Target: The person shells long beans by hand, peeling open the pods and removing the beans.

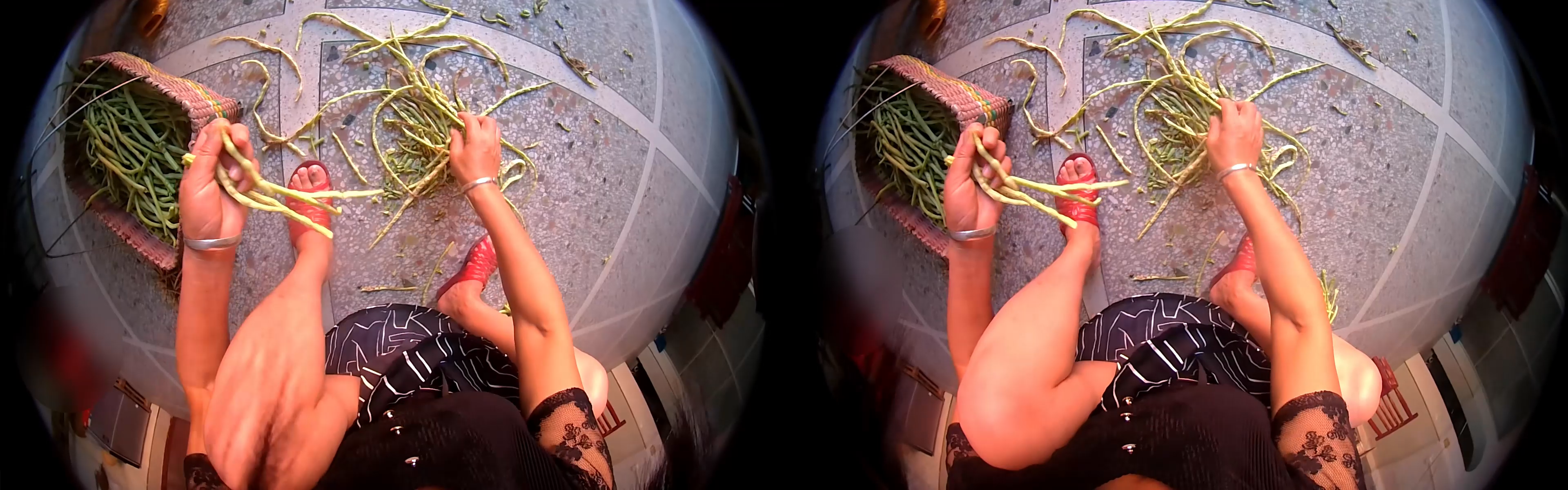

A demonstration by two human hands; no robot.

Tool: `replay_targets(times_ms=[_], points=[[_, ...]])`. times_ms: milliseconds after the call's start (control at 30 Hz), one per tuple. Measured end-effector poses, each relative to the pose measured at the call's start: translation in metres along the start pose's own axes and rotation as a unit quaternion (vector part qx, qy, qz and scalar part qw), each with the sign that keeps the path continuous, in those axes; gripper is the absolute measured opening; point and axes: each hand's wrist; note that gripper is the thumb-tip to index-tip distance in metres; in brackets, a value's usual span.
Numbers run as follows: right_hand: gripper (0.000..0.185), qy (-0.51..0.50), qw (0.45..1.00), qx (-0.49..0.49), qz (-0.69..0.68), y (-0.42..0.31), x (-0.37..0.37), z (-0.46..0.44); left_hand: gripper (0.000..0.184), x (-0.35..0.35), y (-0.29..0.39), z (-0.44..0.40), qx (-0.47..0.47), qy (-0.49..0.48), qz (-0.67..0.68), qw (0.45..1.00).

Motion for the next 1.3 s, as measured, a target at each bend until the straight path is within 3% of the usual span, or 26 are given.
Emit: replay_targets(times_ms=[167,267,300,400,433,500,533,700,733,833,933,1067,1267,1300], points=[[0.016,-0.079,0.989,-0.037,0.121,0.01,0.007,-0.011,0.013,0.008,-0.017,0.005,-0.06,-0.019,-0.003,0.998],[0.011,-0.053,0.997,-0.053,-0.002,0.006,-0.002,-0.011,0.016,0.008,-0.029,0.007,-0.089,0.017,-0.052,0.994],[0.009,-0.054,0.992,-0.026,-0.115,0.002,-0.008,-0.009,0.017,0.01,-0.033,0.007,-0.092,0.022,-0.065,0.993],[0.012,-0.124,0.94,0.088,-0.304,-0.007,-0.024,-0.001,0.012,0.011,-0.041,0.006,-0.122,0.024,-0.12,0.985],[0.018,-0.114,0.936,0.074,-0.325,-0.005,-0.023,0.003,0.011,0.014,-0.042,0.006,-0.122,0.027,-0.159,0.979],[0.019,-0.164,0.882,0.158,-0.412,-0.027,-0.044,0.004,0.009,0.022,-0.045,0.007,-0.124,0.034,-0.237,0.963],[0.019,-0.189,0.848,0.2,-0.453,-0.04,-0.055,0.003,0.008,0.025,-0.049,0.007,-0.091,0.017,-0.275,0.957],[0.019,-0.265,0.801,0.229,-0.485,-0.078,-0.085,0.009,0.007,0.038,-0.06,0.01,0.03,-0.056,-0.427,0.902],[0.019,-0.274,0.793,0.23,-0.494,-0.085,-0.089,0.011,0.009,0.041,-0.06,0.01,0.056,-0.068,-0.464,0.881],[0.02,-0.308,0.769,0.227,-0.512,-0.1,-0.099,0.013,0.015,0.043,-0.069,0.005,0.257,-0.094,-0.541,0.795],[0.021,-0.334,0.749,0.216,-0.53,-0.109,-0.106,0.012,0.023,0.044,-0.064,0.004,0.324,-0.124,-0.609,0.713],[0.021,-0.369,0.731,0.193,-0.54,-0.108,-0.111,0.009,0.025,0.038,-0.062,0.005,0.33,-0.159,-0.661,0.656],[0.017,-0.372,0.79,0.109,-0.474,-0.112,-0.123,0.007,0.016,0.049,-0.059,0.01,0.335,-0.205,-0.67,0.63],[0.015,-0.363,0.825,0.07,-0.428,-0.113,-0.128,0.005,0.015,0.052,-0.058,0.011,0.328,-0.208,-0.671,0.632]])
Point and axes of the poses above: each hand's wrist, its own z-axis away from the middle knuckle, its own x-axis out of the palm, y = z × x
